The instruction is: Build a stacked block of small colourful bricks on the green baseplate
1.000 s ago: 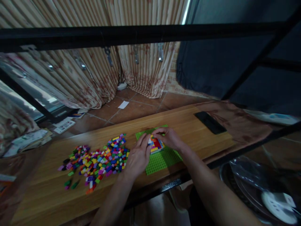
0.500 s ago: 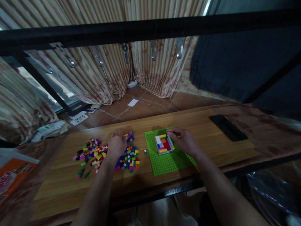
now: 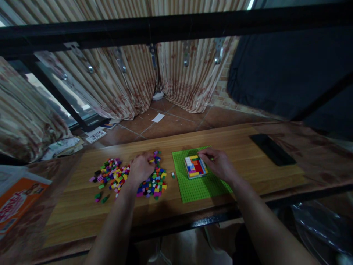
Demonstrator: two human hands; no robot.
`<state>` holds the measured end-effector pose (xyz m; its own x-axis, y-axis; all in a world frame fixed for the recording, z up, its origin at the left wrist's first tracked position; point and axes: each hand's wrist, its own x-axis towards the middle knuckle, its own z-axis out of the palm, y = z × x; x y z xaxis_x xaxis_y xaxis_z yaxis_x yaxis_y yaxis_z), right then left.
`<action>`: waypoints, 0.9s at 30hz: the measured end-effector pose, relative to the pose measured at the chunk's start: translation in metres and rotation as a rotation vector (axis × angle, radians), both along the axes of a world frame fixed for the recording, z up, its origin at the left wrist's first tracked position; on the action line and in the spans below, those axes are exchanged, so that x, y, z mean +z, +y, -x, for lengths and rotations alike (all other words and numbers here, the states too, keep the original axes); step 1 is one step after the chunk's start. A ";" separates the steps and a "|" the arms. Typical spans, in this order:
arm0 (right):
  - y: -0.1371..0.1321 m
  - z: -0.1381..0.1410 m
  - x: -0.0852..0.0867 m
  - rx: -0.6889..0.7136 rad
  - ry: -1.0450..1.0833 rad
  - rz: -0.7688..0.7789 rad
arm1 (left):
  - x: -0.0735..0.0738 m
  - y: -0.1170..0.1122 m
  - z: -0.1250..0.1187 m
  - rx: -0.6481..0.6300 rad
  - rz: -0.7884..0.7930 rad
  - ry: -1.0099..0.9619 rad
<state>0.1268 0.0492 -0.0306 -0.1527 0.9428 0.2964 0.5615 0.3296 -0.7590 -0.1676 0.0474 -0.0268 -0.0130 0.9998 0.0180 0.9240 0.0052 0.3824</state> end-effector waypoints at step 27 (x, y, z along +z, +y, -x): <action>0.003 -0.004 -0.004 0.005 -0.051 -0.006 | 0.017 -0.016 -0.003 -0.103 0.084 0.226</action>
<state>0.1304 0.0520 -0.0342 -0.1727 0.9401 0.2938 0.5975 0.3371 -0.7275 -0.1650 0.0311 -0.0099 0.0838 0.9937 -0.0739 0.9833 -0.0704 0.1680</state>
